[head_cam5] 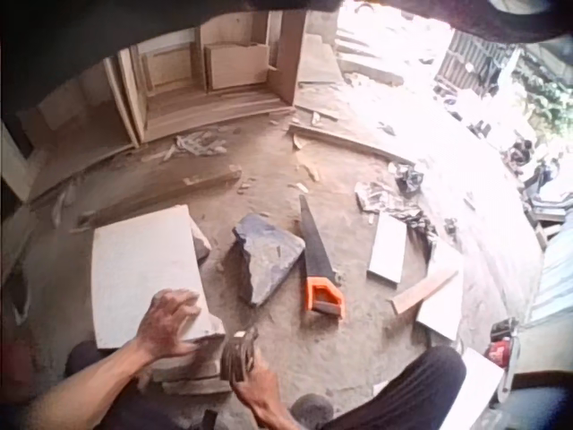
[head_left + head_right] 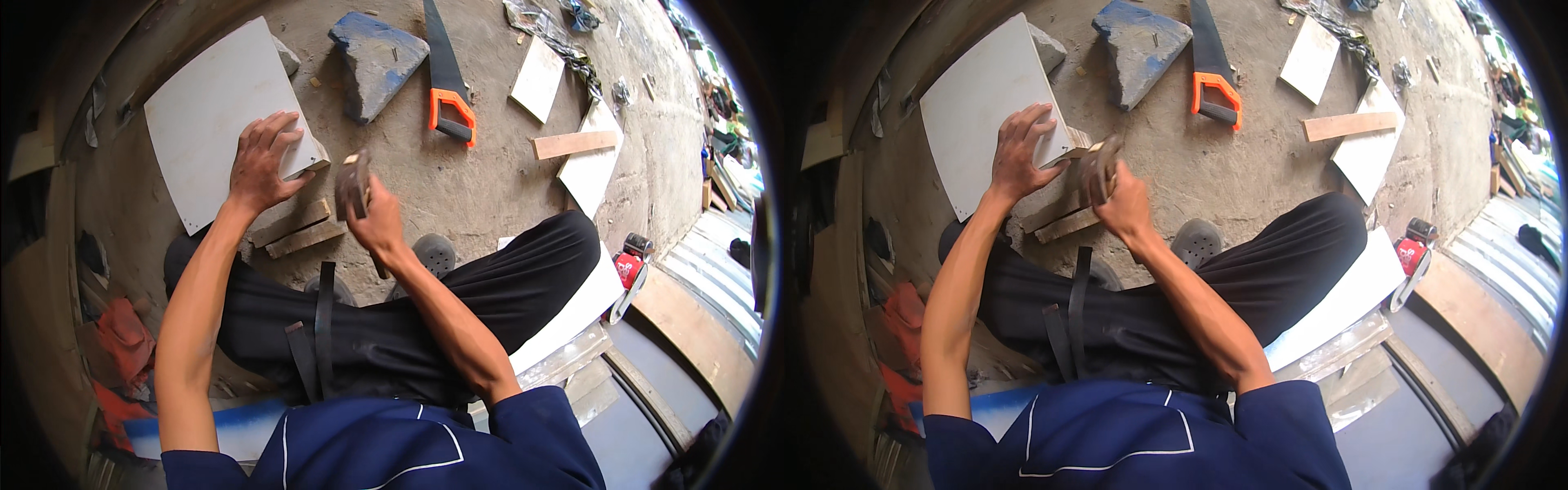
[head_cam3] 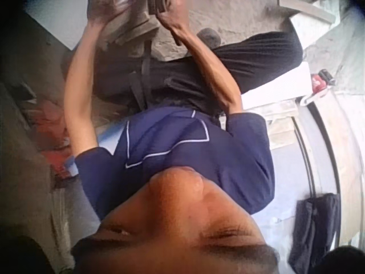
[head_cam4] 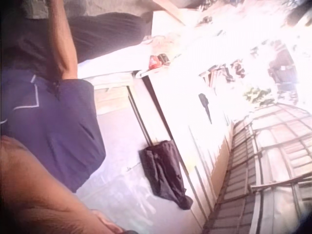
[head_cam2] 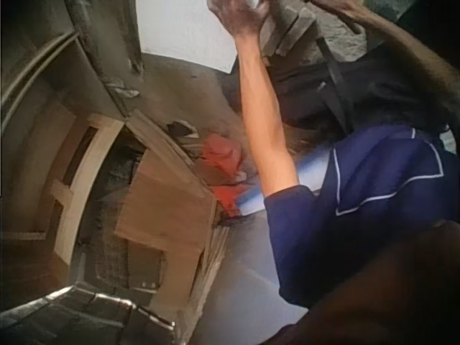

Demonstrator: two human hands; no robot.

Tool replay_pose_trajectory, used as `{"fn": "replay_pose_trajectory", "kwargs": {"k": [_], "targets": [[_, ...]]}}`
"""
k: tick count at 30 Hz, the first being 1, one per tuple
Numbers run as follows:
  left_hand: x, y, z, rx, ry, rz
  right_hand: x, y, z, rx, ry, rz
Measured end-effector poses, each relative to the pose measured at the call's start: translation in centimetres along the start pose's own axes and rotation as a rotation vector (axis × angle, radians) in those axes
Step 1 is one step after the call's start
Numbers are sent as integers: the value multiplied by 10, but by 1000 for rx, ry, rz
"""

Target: The person sits on the floor and hammers nails into the corners of a white rectangular board resting on wooden blocks. They repeatedly pick up nails, place them on the board, and strike them with a hammer.

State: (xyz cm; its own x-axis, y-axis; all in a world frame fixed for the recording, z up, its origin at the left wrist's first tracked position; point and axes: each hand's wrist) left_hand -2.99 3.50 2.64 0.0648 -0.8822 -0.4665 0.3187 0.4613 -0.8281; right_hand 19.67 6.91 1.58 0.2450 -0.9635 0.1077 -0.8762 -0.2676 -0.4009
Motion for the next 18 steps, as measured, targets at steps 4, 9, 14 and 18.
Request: {"fn": "replay_pose_trajectory", "kwargs": {"k": [4,9,14,18], "targets": [[3,-12,-9,-38,29,-130,14,0,-10,157,-156,-276],[12,-20,-12,-198,-71,-108,25,15,-35,222,-284,-291],[13,-25,-23,-230,-24,-195,39,32,-55,300,-270,-309],[19,-32,-36,-203,-5,-238,44,42,-58,372,-202,-253]]}}
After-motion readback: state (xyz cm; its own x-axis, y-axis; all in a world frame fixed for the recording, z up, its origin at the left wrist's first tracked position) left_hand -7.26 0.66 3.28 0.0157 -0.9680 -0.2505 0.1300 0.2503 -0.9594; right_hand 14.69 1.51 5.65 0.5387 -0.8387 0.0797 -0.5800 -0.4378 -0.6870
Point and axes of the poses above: each hand's wrist, its own x-axis away from the middle knuckle, its own y-axis out of the palm, z = x × y, and after that the axes turned 15 degrees about z, right-handed
